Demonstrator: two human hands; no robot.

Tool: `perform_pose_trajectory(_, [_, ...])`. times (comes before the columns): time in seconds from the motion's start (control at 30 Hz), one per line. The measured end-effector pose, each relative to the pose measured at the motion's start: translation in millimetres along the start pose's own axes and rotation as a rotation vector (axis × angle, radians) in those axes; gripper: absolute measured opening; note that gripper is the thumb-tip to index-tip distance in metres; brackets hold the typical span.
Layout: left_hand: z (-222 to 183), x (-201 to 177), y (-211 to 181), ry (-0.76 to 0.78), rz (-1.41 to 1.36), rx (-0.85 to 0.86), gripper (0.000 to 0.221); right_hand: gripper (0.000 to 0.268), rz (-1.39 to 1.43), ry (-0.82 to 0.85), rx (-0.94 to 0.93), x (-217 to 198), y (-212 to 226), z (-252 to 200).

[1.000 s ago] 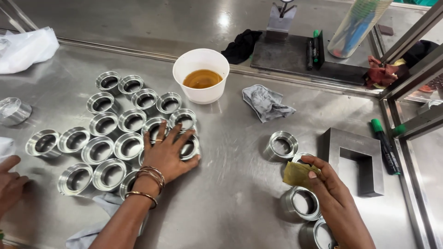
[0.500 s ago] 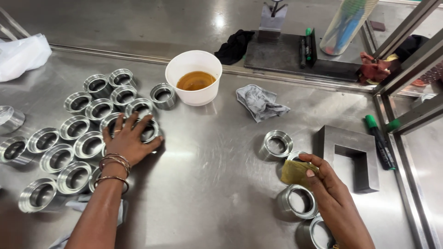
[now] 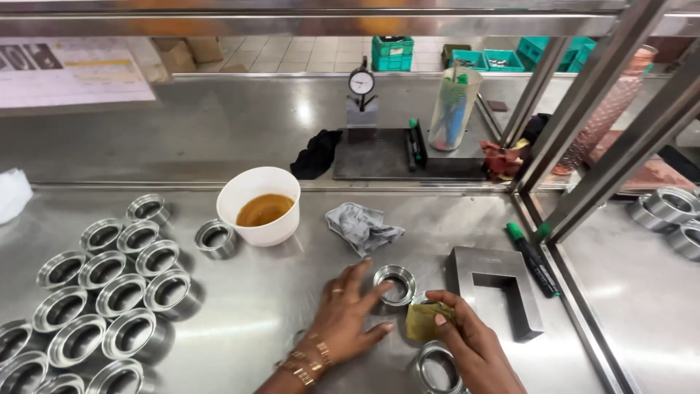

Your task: Checking, marking, and organizing metal ring components on a workbench.

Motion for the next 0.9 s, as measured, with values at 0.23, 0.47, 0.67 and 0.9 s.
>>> perform_pose_trajectory(0.23, [-4, 22, 6, 0.204, 0.065, -0.279, 0.050, 0.040, 0.036, -0.107, -0.047, -19, -7, 10])
perform_pose_trajectory(0.47, [-173, 264, 231, -0.532, -0.131, 0.051, 0.020, 0.058, -0.244, 0.144, 0.090, 56, -63, 18])
perform_pose_trajectory(0.67, [-155, 238, 192, -0.358, -0.539, -0.483, 0.022, 0.065, 0.325, 0.184, -0.032, 104, -182, 68])
perform_pose_trajectory(0.9, [-168, 281, 254, -0.346, -0.690, -0.187, 0.025, 0.049, 0.317, 0.129, -0.241, 91, -132, 45])
Point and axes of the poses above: each hand's wrist, its own z-axis towards the middle knuckle, its own x-axis out of the palm, y = z × x, the point moved 8 cm from there along z, towards the middle knuckle, and after that the axes turned 5 degrees about -y, right-handed, at the moved point
